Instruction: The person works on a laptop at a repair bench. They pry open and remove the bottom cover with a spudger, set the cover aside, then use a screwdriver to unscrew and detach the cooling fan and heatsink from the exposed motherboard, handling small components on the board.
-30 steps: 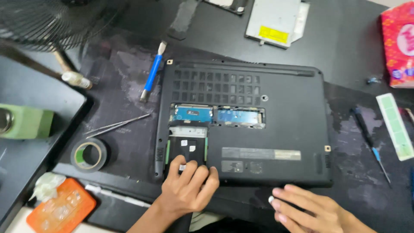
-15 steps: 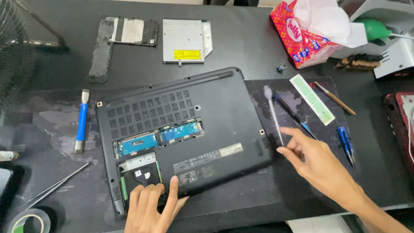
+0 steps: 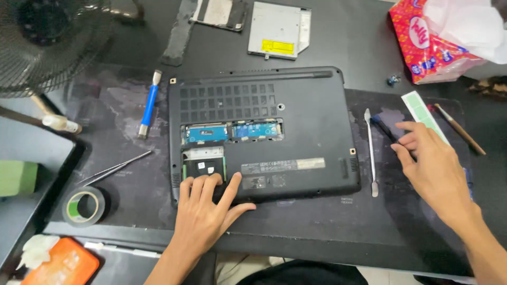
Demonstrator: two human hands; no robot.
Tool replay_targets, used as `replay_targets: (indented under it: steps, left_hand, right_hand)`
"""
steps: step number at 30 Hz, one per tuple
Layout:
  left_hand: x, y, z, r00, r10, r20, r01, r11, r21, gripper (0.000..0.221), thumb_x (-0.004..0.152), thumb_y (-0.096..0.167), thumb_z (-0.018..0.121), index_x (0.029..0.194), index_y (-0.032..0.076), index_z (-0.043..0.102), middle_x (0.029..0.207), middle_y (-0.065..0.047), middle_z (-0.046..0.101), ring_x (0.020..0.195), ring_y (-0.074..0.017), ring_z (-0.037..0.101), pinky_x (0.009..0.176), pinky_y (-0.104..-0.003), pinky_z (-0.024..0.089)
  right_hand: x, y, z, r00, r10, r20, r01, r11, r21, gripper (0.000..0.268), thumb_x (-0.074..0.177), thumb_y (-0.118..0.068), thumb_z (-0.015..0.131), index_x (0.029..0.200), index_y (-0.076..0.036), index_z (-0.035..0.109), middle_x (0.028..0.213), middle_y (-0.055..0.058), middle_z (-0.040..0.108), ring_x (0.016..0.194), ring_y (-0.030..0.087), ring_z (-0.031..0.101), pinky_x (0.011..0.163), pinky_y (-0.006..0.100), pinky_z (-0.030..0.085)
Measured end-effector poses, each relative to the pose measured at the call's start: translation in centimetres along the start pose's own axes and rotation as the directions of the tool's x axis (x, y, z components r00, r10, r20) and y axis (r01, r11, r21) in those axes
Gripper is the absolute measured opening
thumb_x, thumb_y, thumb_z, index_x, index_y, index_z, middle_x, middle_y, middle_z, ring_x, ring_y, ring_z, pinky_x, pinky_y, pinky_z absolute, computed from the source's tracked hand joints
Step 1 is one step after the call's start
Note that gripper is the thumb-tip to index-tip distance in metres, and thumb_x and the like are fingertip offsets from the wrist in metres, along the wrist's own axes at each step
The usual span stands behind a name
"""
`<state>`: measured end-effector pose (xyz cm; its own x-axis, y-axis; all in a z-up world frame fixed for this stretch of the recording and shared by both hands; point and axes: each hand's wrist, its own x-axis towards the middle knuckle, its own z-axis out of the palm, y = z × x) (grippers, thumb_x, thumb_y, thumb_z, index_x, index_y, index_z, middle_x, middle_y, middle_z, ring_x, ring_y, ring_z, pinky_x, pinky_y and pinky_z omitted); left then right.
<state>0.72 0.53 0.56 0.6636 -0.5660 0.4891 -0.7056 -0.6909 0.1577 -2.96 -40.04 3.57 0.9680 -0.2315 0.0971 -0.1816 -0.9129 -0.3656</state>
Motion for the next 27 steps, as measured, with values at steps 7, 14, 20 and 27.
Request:
replay_targets:
  steps: [7,14,20,27]
  left_hand:
    - [-0.4,-0.4,-0.2,0.999,-0.047,-0.028,0.042,0.987,-0.156,0.062,0.081,0.048,0.083,0.123,0.005,0.068,0.105,-0.011,0.055,0.096,-0.0308,0.054,0.084,-0.047,0.043]
    - [-0.3,-0.5,-0.6,0.998,-0.066,0.015,0.068,0.983,-0.168,0.063,0.080,0.047,0.083,0.124,0.006,0.067,0.109,-0.013,0.056,0.101,-0.0325,0.053,0.090,-0.047,0.042]
    - [-0.7,-0.6,-0.5,0.998,-0.059,0.020,0.062,0.981,-0.183,0.064,0.081,0.045,0.083,0.128,0.005,0.064,0.113,-0.015,0.056,0.107,-0.0333,0.054,0.093,-0.048,0.041]
    - [-0.9,-0.6,-0.3,0.998,-0.059,0.037,0.065,0.979,-0.191,0.064,0.083,0.043,0.083,0.129,0.004,0.062,0.114,-0.014,0.055,0.110,-0.0342,0.052,0.095,-0.048,0.041]
  right_hand:
    - [-1.4,-5.9,-3.9,0.930,-0.273,-0.248,0.309,0.943,0.121,0.021,0.114,0.001,0.065,0.132,0.003,0.055,0.117,0.022,0.059,0.101,0.022,0.069,0.091,0.034,0.059]
    - [-3.1,-11.6,-0.8,0.905,-0.381,-0.189,0.368,0.478,0.798,0.050,0.101,0.015,0.054,0.136,-0.008,0.026,0.115,0.016,0.059,0.099,0.031,0.072,0.093,0.044,0.063]
    - [-2.5,-15.2,1.8,0.798,-0.593,-0.104,0.404,0.400,0.823,0.063,0.093,0.019,0.055,0.132,-0.016,0.020,0.113,0.021,0.063,0.104,0.038,0.077,0.089,0.046,0.065]
    - [-2.8,-15.5,3.7,0.781,-0.607,-0.147,0.417,0.332,0.846,0.065,0.093,0.021,0.059,0.131,-0.017,0.021,0.114,0.021,0.065,0.106,0.039,0.078,0.091,0.044,0.064]
